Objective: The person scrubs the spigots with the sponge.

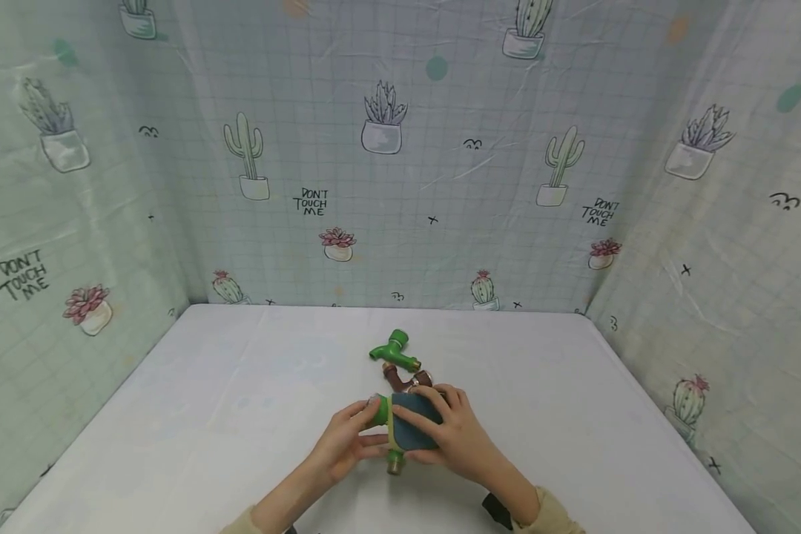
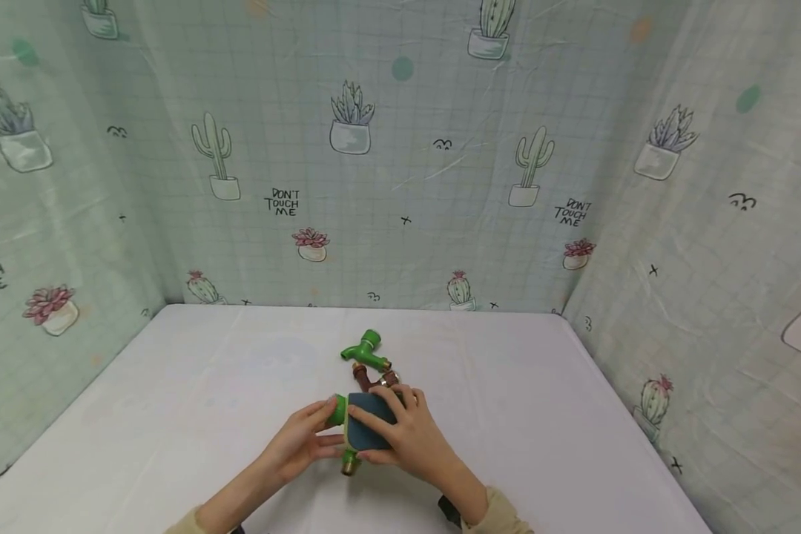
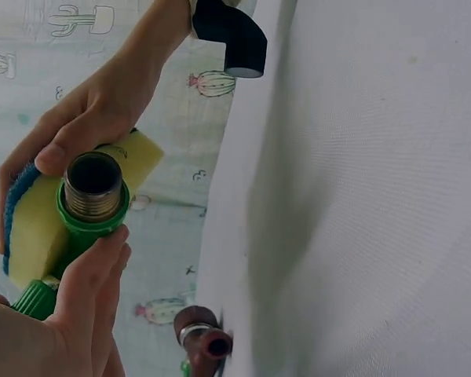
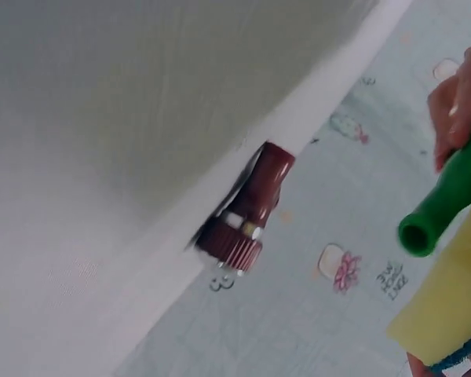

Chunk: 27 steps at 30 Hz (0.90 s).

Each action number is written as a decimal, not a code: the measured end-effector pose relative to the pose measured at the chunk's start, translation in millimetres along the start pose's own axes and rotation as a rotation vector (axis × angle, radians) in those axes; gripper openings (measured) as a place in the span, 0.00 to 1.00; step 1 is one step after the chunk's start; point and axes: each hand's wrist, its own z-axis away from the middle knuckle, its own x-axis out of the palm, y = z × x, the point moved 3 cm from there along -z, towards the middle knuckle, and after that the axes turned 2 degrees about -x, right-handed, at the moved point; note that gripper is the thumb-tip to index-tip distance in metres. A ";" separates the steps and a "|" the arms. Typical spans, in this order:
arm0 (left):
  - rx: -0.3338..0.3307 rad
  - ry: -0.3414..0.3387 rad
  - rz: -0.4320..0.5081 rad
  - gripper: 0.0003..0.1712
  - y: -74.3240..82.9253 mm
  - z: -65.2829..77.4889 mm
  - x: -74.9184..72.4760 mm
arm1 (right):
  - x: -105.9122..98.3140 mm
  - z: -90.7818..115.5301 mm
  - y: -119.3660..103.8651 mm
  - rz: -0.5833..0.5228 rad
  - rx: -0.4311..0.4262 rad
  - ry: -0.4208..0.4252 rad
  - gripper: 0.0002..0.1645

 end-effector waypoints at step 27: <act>-0.003 0.014 -0.035 0.40 8.1 4.3 2.0 | -8.5 2.4 27.7 -0.015 0.019 -0.032 0.40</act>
